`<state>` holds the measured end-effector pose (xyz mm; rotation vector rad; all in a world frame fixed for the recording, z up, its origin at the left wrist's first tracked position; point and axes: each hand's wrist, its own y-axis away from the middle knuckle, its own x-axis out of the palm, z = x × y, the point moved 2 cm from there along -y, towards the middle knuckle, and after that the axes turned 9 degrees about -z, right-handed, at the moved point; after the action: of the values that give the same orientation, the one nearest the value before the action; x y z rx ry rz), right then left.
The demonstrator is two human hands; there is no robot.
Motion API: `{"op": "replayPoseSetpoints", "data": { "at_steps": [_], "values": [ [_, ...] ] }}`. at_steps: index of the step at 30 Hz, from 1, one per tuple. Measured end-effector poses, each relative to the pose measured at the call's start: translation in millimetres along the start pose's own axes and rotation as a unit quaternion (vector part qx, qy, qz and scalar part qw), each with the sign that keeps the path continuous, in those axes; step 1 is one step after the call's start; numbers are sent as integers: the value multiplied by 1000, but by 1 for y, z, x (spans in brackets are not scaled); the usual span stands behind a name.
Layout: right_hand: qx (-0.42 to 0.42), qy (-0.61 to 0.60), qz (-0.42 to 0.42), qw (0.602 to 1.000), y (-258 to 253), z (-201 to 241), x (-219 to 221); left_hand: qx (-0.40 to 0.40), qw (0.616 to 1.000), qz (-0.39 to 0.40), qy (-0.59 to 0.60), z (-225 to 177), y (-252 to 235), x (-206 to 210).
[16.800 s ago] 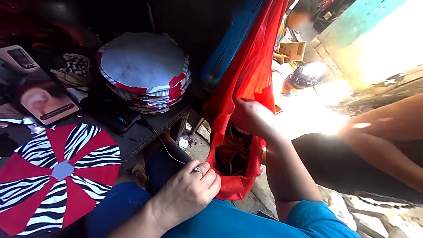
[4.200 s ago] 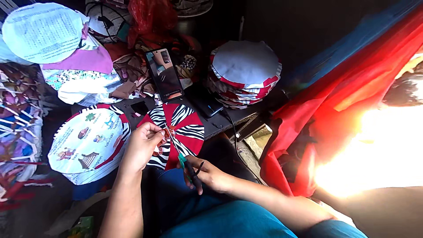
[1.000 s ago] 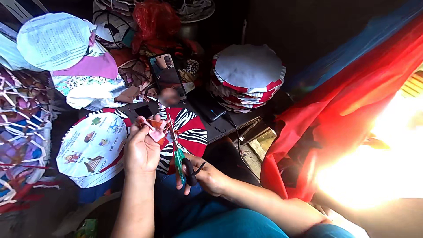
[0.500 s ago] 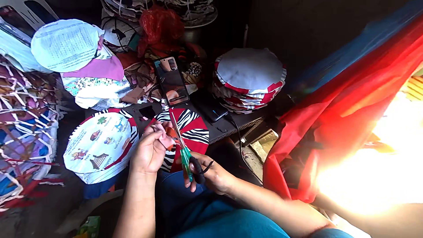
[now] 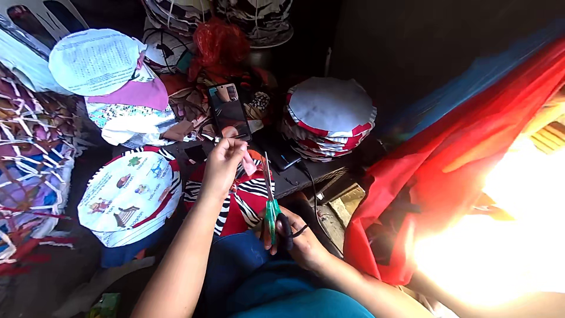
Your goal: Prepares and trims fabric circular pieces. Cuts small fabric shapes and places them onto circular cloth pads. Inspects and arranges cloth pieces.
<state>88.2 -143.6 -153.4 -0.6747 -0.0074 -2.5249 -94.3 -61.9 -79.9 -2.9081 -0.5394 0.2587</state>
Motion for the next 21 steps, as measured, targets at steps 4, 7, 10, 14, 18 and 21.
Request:
{"op": "replayPoseSetpoints", "data": {
  "at_steps": [4,7,10,14,18,21],
  "values": [
    [60,23,41,997,6,-3,-5,-14,995,-47,-83,15,-1,-13],
    [143,34,100,984,11,-9,-1,-61,996,-60,-22,11,6,-23],
    [168,35,135,976,7,-14,5,-93,994,-59,29,2,17,-27],
    [156,-1,107,982,-8,-14,12,-119,990,-24,71,-1,33,-34],
    [143,-34,60,987,-20,-11,17,-143,988,-15,59,7,43,-43],
    [149,-50,57,986,-18,-14,20,-147,988,-24,48,14,46,-49]
  ]
}}
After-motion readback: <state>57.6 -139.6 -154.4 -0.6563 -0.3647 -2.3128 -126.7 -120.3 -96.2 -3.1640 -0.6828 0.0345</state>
